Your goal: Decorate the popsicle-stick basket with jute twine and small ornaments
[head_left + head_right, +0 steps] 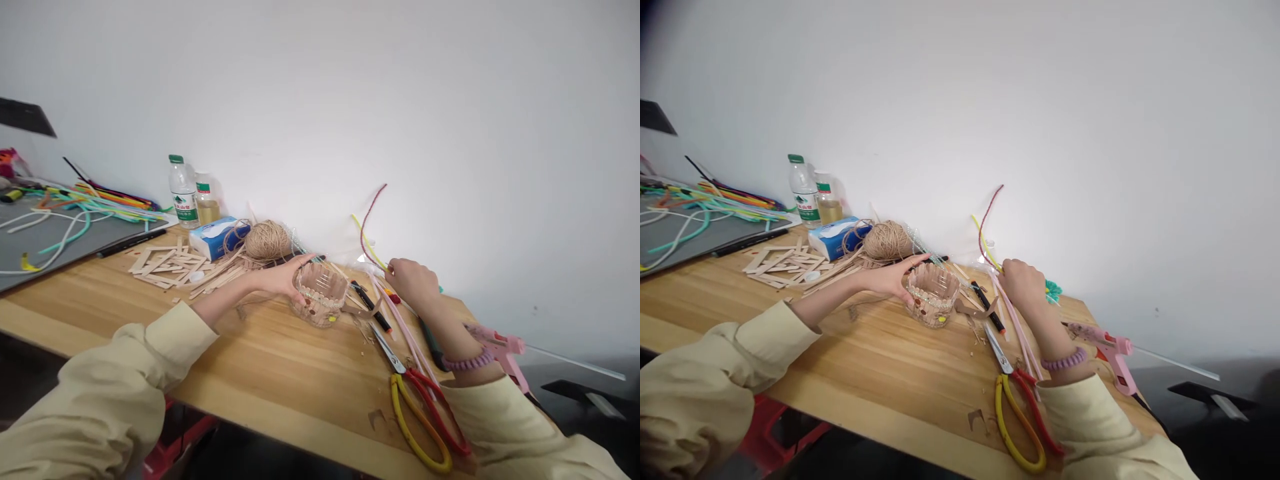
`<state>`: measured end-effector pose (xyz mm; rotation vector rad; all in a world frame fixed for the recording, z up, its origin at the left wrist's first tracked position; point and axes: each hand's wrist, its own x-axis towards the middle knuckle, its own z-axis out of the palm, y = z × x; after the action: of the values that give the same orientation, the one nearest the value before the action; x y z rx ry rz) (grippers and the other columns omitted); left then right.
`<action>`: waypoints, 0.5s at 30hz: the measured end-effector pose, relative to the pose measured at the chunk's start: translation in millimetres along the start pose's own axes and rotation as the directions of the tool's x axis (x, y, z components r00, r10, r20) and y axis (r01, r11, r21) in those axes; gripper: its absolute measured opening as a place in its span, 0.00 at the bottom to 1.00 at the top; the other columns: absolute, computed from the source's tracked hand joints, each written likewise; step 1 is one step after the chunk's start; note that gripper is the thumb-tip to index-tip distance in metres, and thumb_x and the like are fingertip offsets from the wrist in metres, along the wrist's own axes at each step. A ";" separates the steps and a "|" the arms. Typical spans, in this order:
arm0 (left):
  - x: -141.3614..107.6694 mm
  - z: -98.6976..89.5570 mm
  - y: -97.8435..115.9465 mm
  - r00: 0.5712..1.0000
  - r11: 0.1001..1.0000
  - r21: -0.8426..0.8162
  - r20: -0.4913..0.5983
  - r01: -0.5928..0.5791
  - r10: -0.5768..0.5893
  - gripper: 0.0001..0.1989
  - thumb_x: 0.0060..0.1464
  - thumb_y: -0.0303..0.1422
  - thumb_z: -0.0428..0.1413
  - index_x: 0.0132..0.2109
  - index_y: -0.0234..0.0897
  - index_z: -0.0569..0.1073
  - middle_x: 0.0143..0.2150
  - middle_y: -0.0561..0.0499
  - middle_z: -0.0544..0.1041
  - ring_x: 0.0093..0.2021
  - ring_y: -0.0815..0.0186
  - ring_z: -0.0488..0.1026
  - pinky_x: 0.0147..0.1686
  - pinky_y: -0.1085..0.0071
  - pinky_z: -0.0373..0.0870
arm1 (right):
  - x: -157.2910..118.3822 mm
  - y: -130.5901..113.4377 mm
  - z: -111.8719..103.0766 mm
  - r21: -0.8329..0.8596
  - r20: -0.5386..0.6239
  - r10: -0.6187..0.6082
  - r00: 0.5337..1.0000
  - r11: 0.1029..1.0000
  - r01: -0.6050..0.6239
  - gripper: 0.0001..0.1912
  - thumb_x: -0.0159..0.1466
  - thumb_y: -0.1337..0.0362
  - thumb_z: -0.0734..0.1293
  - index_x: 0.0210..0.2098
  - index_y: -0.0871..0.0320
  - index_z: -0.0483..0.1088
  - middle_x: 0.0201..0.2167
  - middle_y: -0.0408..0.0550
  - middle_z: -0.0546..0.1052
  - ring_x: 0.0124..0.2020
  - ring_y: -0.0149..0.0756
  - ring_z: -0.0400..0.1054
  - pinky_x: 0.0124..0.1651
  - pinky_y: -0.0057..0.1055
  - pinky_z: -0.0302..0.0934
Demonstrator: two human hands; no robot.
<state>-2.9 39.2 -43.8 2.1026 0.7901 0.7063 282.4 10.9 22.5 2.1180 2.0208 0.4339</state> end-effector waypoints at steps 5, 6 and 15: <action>8.1 5.8 -5.0 1.000 0.987 -0.162 -0.018 0.010 -0.013 0.50 0.32 0.33 0.70 0.63 0.36 0.57 0.61 0.40 0.65 0.60 0.53 0.63 0.60 0.59 0.56 | 9.6 -4.9 17.5 0.010 0.031 -0.079 0.996 0.997 0.079 0.14 0.66 0.60 0.63 0.48 0.59 0.67 0.46 0.50 0.72 0.42 0.37 0.70 0.43 0.40 0.67; 8.4 2.2 -5.5 0.997 0.984 -0.176 -0.061 0.026 -0.037 0.49 0.32 0.33 0.70 0.62 0.35 0.58 0.61 0.39 0.64 0.61 0.52 0.61 0.61 0.58 0.54 | 10.4 -4.8 19.7 0.014 0.034 -0.094 0.995 0.996 0.093 0.14 0.66 0.60 0.63 0.48 0.60 0.67 0.46 0.50 0.72 0.42 0.38 0.70 0.43 0.40 0.67; 28.1 -37.3 0.8 0.886 0.920 -0.393 -0.420 0.019 -0.198 0.52 0.37 0.33 0.68 0.66 0.38 0.50 0.65 0.42 0.58 0.63 0.52 0.57 0.62 0.59 0.52 | 34.2 5.3 20.4 0.111 -0.003 -0.099 0.995 0.989 0.099 0.15 0.66 0.60 0.63 0.49 0.60 0.66 0.48 0.50 0.71 0.44 0.39 0.69 0.45 0.43 0.66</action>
<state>-10.2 76.3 -16.4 1.5438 0.9265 1.2093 295.2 46.1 7.9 2.0665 2.1848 0.3102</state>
